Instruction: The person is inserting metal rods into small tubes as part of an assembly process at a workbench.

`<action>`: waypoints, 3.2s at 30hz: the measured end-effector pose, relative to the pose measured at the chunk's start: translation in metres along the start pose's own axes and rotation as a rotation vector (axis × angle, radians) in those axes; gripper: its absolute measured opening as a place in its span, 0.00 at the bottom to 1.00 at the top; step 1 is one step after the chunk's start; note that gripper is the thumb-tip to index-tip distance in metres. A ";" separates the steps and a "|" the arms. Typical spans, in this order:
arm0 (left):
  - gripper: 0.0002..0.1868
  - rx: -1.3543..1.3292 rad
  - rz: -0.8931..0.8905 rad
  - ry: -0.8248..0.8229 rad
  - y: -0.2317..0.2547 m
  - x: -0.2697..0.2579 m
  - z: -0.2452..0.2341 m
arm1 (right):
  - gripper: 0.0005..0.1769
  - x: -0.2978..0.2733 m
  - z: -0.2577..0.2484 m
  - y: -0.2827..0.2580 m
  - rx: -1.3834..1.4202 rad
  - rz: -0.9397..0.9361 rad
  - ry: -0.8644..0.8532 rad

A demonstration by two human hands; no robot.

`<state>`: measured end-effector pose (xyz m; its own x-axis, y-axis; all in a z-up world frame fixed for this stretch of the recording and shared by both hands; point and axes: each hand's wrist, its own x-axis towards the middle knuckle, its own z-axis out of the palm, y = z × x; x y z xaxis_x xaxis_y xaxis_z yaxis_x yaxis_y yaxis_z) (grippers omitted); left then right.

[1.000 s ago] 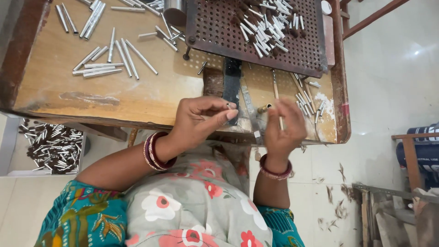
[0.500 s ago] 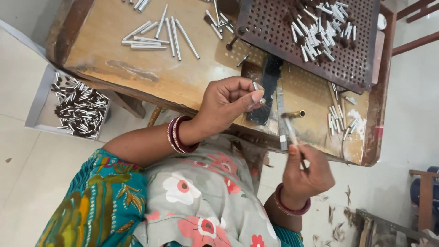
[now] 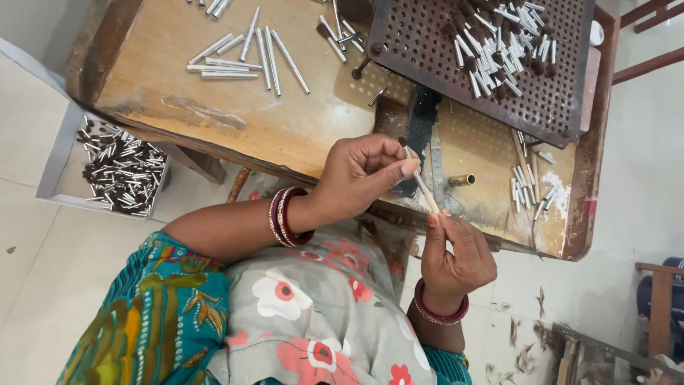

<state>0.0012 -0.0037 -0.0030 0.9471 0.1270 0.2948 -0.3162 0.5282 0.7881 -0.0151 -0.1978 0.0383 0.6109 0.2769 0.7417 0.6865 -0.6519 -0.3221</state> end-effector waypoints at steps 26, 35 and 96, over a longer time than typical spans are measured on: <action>0.08 0.290 0.178 -0.199 0.030 -0.020 0.026 | 0.20 -0.018 0.020 0.023 0.500 0.045 0.051; 0.10 0.193 0.102 -0.170 0.032 -0.026 0.028 | 0.18 -0.024 0.018 0.026 0.537 0.004 0.048; 0.12 0.287 -0.085 -0.320 -0.030 -0.023 0.024 | 0.05 -0.033 -0.029 0.038 0.165 -0.116 -0.413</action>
<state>-0.0129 -0.0428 -0.0203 0.9197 -0.1968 0.3396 -0.2835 0.2653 0.9216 -0.0207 -0.2523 0.0189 0.6095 0.6211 0.4928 0.7927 -0.4885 -0.3647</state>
